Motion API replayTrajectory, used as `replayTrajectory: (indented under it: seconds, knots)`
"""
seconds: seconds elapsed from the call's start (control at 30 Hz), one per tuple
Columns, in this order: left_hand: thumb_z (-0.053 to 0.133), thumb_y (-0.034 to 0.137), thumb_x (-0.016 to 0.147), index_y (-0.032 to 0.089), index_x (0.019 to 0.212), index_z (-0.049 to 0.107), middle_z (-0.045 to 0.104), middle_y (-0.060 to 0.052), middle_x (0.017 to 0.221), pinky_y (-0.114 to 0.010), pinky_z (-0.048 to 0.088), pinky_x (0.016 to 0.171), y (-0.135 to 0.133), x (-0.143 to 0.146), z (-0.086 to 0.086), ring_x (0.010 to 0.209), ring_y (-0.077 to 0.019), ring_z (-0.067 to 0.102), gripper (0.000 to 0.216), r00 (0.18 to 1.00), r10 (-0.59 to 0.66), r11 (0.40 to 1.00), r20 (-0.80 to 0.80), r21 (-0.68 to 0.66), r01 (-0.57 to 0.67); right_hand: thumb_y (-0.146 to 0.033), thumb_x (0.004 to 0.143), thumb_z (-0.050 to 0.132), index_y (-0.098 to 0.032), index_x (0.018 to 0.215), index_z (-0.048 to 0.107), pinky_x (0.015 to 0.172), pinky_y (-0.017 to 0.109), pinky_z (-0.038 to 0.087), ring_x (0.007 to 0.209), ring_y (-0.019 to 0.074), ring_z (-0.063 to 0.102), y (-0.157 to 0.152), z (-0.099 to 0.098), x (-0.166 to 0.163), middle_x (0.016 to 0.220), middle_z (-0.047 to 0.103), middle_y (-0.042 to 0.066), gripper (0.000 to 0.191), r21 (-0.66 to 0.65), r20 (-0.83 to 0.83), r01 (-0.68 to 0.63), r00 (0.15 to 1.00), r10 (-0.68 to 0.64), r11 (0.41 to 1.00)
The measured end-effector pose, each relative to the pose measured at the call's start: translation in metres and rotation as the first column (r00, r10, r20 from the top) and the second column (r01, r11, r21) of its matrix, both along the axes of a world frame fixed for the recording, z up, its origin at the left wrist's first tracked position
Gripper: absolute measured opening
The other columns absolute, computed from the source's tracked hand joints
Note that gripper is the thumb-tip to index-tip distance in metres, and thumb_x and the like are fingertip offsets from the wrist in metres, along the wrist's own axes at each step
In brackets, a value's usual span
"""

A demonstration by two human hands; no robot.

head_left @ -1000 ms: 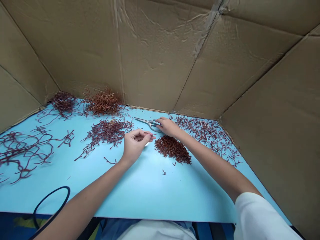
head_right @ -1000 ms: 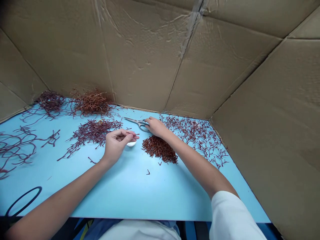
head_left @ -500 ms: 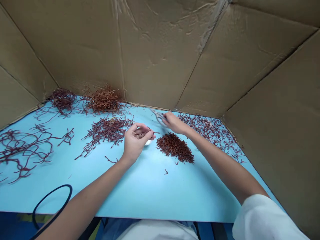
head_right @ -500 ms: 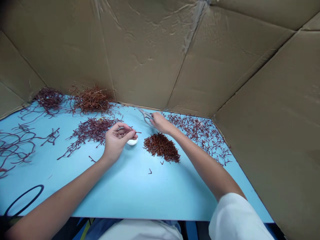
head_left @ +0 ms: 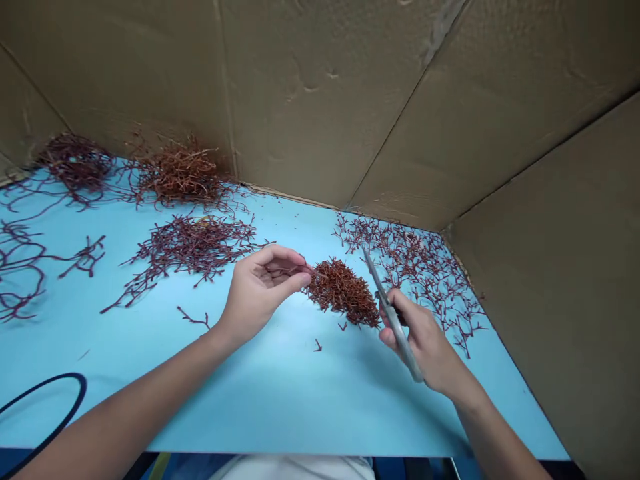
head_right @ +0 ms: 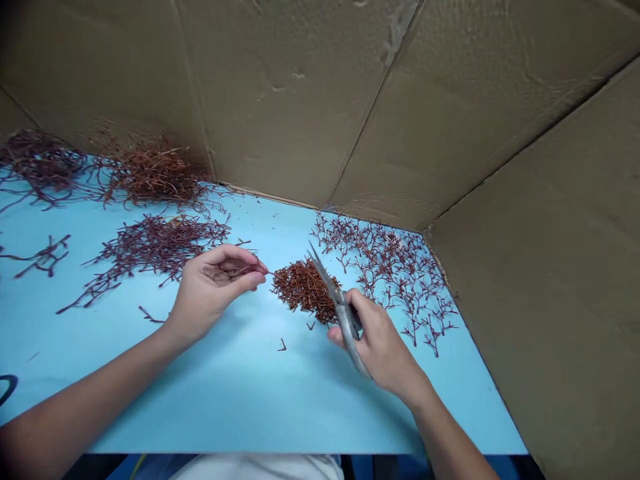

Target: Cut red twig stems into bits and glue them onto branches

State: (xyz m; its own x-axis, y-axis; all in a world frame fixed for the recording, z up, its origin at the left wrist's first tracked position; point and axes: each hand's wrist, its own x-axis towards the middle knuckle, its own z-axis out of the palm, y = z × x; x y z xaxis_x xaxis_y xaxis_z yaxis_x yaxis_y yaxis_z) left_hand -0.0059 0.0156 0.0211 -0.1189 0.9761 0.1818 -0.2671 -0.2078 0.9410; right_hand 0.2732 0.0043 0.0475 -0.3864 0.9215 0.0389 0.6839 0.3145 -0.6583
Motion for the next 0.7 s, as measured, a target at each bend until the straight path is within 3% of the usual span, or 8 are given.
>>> replayTrajectory:
  seconds: [0.13, 0.33, 0.7]
  knots:
    - [0.089, 0.021, 0.073, 0.019, 0.08, 0.072, 0.08, -0.005, 0.078, -0.026, 0.065, 0.066, -0.001, 0.002, -0.003, 0.07, -0.0177, 0.077, 0.019, 0.999, -0.034, 0.999, -0.001, -0.007, 0.034, -0.073, 0.093, 0.062, -0.025, 0.074, 0.045, 0.05, 0.026, 0.03, 0.054, 0.0125, 0.036, -0.004, -0.006, -0.001, 0.062, 0.043, -0.006, 0.054, 0.037, 0.115, -0.092, 0.989, 0.088, 0.995]
    - [0.088, 0.019, 0.074, 0.021, 0.078, 0.064, 0.078, -0.004, 0.079, -0.026, 0.065, 0.07, -0.001, 0.002, -0.005, 0.074, -0.0178, 0.077, 0.024, 0.996, -0.084, 0.996, -0.005, -0.018, 0.084, -0.067, 0.095, 0.066, -0.025, 0.076, 0.051, 0.048, 0.025, 0.031, 0.051, 0.0116, 0.037, -0.004, -0.01, 0.004, 0.061, 0.047, -0.006, 0.048, 0.186, 0.226, -0.18, 0.965, 0.137, 0.966]
    - [0.091, 0.022, 0.071, 0.021, 0.075, 0.06, 0.077, -0.003, 0.078, -0.029, 0.066, 0.066, 0.0, 0.004, -0.008, 0.073, -0.0192, 0.077, 0.031, 0.994, -0.096, 0.993, 0.044, -0.064, 0.099, -0.068, 0.097, 0.063, -0.024, 0.08, 0.057, 0.05, 0.025, 0.035, 0.05, 0.0126, 0.042, -0.005, -0.006, 0.012, 0.061, 0.052, -0.003, 0.047, 0.333, 0.317, -0.241, 0.939, 0.132, 0.912]
